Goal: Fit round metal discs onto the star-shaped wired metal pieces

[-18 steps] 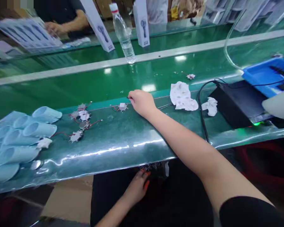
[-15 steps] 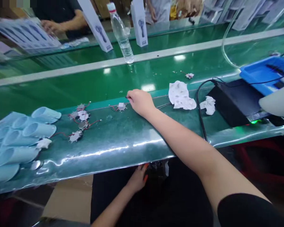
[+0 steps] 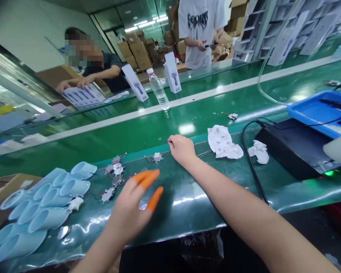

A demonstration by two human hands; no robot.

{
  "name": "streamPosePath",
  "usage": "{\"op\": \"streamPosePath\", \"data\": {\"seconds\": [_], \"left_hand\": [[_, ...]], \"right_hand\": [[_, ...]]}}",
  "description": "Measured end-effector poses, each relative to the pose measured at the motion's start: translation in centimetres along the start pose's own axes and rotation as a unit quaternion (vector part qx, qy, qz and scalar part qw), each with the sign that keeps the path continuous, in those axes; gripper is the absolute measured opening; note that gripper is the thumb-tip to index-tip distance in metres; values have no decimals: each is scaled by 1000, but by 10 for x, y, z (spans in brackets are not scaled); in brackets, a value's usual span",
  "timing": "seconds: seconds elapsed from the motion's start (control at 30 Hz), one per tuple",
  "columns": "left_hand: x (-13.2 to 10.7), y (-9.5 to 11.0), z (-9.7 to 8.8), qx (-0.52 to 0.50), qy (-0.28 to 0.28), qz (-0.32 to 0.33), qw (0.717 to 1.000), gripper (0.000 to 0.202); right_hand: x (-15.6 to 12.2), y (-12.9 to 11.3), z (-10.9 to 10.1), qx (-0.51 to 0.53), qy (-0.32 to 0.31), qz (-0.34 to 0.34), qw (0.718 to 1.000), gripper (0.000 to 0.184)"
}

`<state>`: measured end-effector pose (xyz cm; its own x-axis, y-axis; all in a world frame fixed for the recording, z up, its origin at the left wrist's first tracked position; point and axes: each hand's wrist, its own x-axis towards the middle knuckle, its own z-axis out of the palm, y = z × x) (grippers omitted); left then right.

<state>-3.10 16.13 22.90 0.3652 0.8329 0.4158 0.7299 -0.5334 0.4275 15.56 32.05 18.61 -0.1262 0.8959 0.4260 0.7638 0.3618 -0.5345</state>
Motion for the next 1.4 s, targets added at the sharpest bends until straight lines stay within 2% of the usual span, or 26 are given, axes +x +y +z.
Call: {"op": "streamPosePath", "data": {"seconds": [0.03, 0.07, 0.13, 0.2, 0.27, 0.43, 0.5, 0.57, 0.67, 0.77, 0.83, 0.9, 0.97, 1.1, 1.17, 1.23, 1.27, 1.33, 1.4], "left_hand": [[23, -18, 0, 42, 9, -3, 999, 58], [42, -36, 2, 64, -5, -11, 998, 59], [71, -63, 10, 87, -66, -18, 994, 60], [87, -79, 17, 87, -117, -32, 989, 53], [100, -89, 23, 77, -142, -56, 985, 48], [150, -118, 24, 124, -128, -133, 975, 54], [171, -134, 16, 158, -112, -159, 968, 61], [182, -148, 2, 198, -106, -189, 956, 62], [171, -163, -26, 271, -122, -251, 921, 47], [140, -172, -52, 326, -167, -318, 875, 42], [119, -177, -62, 338, -191, -343, 855, 43], [104, -181, -66, 333, -205, -343, 854, 41], [97, -183, -67, 317, -207, -326, 866, 33], [101, -174, -70, 268, -178, -288, 902, 24], [105, -161, -71, 202, -142, -263, 933, 29], [106, -144, -67, 44, -91, -237, 966, 37], [105, -135, -62, -58, -75, -225, 970, 42], [99, -119, -46, -235, -82, -205, 947, 46], [90, -109, -26, -286, -124, -191, 931, 42]], "right_hand": [[0, 0, 0, 0, 0, 0, 1000, 16], [0, -1, -1, 0, -1, 0, 1000, 16], [0, -1, 0, 3, 1, 4, 1000, 15], [0, 0, 1, 7, 7, 5, 1000, 15], [0, 0, 3, 11, 13, 4, 1000, 14], [-1, 4, 7, 14, 14, 12, 1000, 13], [0, 5, 6, 12, 15, 16, 1000, 13], [0, 5, 6, 10, 13, 21, 1000, 13], [0, 3, 5, 12, 7, 28, 1000, 14], [-1, 1, 5, 18, 6, 27, 999, 15], [-1, 0, 5, 21, 7, 25, 999, 16], [-1, 0, 5, 23, 7, 24, 999, 16], [-1, -1, 4, 25, 6, 25, 999, 16], [0, -1, 3, 25, 12, 28, 999, 16], [0, 0, 3, 27, 13, 27, 999, 16], [1, 0, 3, 30, 15, 26, 999, 16], [1, 0, 3, 31, 16, 26, 999, 16], [1, 1, 3, 34, 17, 29, 999, 16], [1, 1, 2, 39, 16, 35, 999, 15]]}}
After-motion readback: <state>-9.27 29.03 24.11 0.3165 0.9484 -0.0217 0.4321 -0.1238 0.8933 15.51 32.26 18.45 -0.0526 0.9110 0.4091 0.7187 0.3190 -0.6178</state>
